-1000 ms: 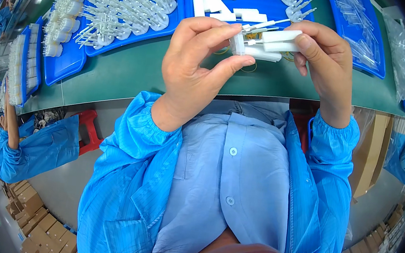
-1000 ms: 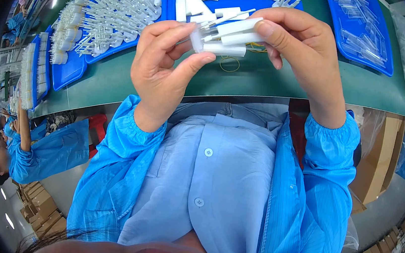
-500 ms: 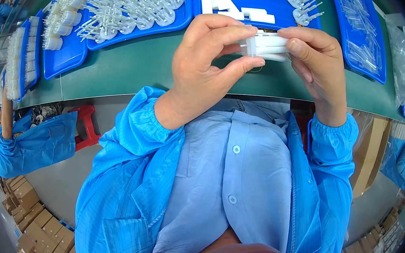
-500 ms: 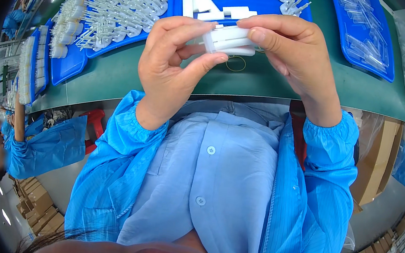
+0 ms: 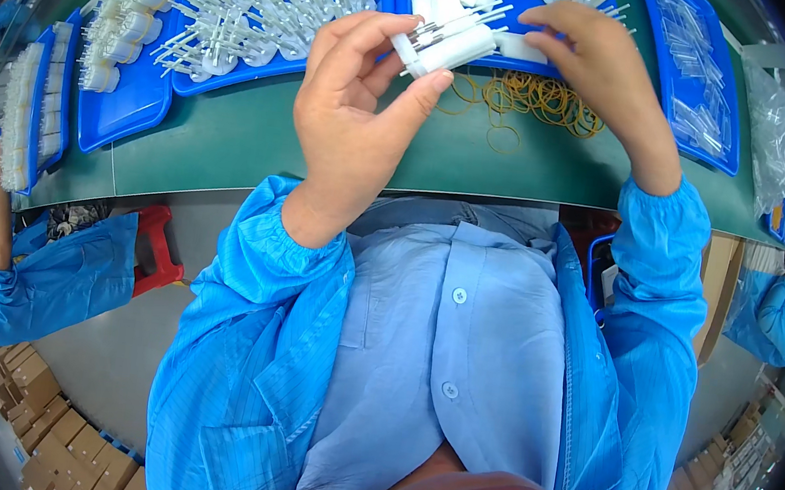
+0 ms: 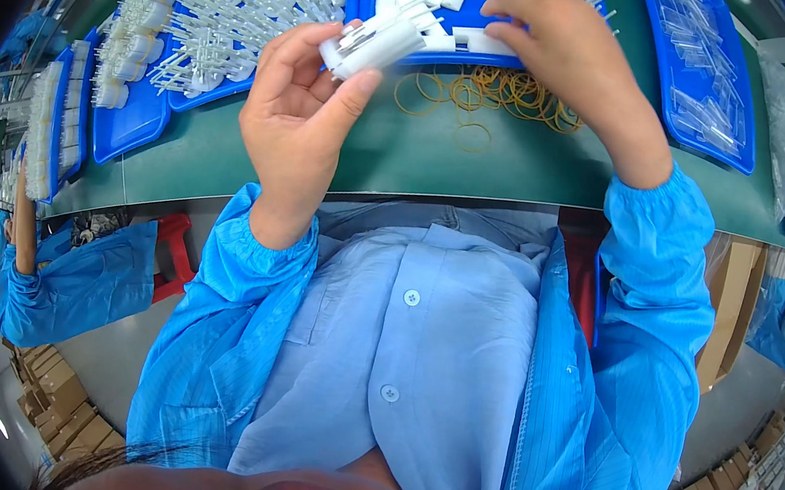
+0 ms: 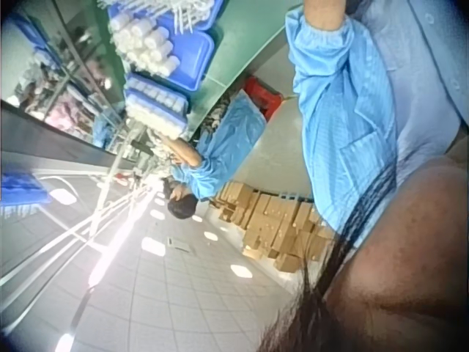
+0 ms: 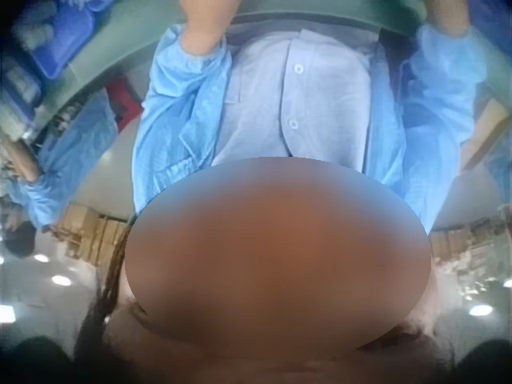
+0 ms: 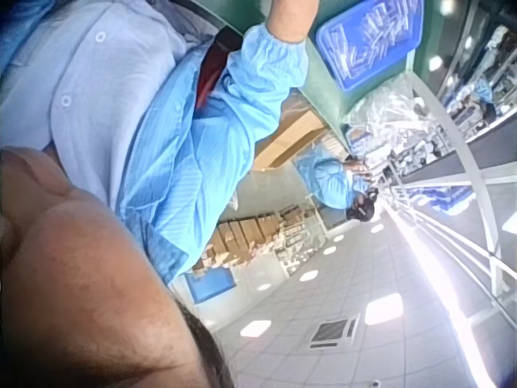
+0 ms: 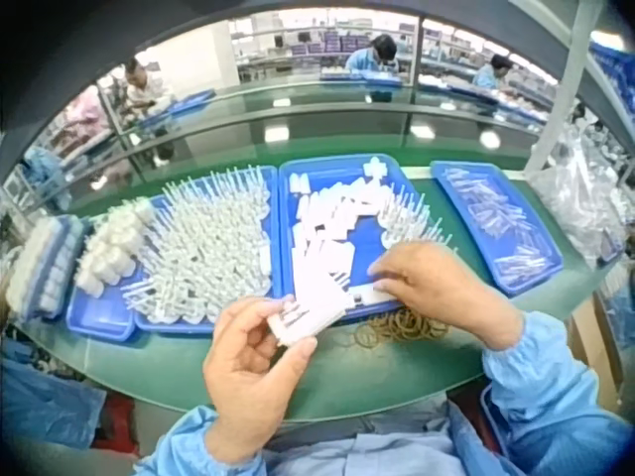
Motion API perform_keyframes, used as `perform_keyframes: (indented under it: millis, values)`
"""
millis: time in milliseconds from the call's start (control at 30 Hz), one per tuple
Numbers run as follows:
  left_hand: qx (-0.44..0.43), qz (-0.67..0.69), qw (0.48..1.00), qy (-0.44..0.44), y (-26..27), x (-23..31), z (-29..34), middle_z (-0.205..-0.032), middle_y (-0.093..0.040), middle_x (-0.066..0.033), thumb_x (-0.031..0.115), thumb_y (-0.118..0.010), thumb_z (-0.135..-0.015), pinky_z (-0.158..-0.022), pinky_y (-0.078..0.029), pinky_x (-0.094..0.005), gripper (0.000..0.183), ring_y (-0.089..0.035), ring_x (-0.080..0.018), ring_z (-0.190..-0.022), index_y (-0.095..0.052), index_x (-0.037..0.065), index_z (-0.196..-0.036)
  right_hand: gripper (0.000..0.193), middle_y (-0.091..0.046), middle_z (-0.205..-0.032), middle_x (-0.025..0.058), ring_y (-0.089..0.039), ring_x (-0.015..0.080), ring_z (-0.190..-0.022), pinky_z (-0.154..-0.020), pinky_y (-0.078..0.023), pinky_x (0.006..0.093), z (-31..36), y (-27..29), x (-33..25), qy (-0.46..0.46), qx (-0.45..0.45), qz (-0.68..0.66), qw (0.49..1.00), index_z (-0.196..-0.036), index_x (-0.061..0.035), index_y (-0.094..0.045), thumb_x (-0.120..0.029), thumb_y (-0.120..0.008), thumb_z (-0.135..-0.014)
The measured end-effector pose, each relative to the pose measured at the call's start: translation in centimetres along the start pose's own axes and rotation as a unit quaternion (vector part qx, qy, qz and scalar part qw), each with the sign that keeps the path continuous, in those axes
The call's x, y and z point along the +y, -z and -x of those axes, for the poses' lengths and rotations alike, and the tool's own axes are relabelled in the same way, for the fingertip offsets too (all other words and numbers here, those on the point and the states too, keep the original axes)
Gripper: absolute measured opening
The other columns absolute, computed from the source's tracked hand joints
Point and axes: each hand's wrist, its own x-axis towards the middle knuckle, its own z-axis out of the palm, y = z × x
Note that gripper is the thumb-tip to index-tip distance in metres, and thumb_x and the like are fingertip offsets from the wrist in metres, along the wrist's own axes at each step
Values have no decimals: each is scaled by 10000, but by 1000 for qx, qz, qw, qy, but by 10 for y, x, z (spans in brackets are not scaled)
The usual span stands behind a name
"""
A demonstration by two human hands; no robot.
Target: The person assembles small medical components by inserting clear plastic tubes into white cylindrical bases and securing them with rubber bands. The person repeatedly picks up a base, inserts a tube, and places a rubber band around the assembly before moving to the next unit.
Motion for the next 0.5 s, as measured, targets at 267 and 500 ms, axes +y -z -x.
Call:
perform_keyframes:
  millis: [267,500]
  values:
    - [21,31,999,-7,12,-5,1,-1217,-477,-104,-134,-671,-788,-982,-501,-366,414,-571,-244,-1133,-526,-50,-1166,200,-647,-856,148,-644,303,-764,-702,-507,385,-21,-25,15,-42,-64,-5,997,-967,-16,-681,-159,-659,-829]
    - [5,17,998,52,13,-1,-2,-1225,-469,-98,-137,-689,-769,-909,-553,-331,428,-614,-247,-1060,-559,-37,-1164,175,-660,-872,79,-644,171,-768,-681,-516,280,-25,-21,9,-104,-14,-78,991,-973,-9,-645,-126,-674,-846]
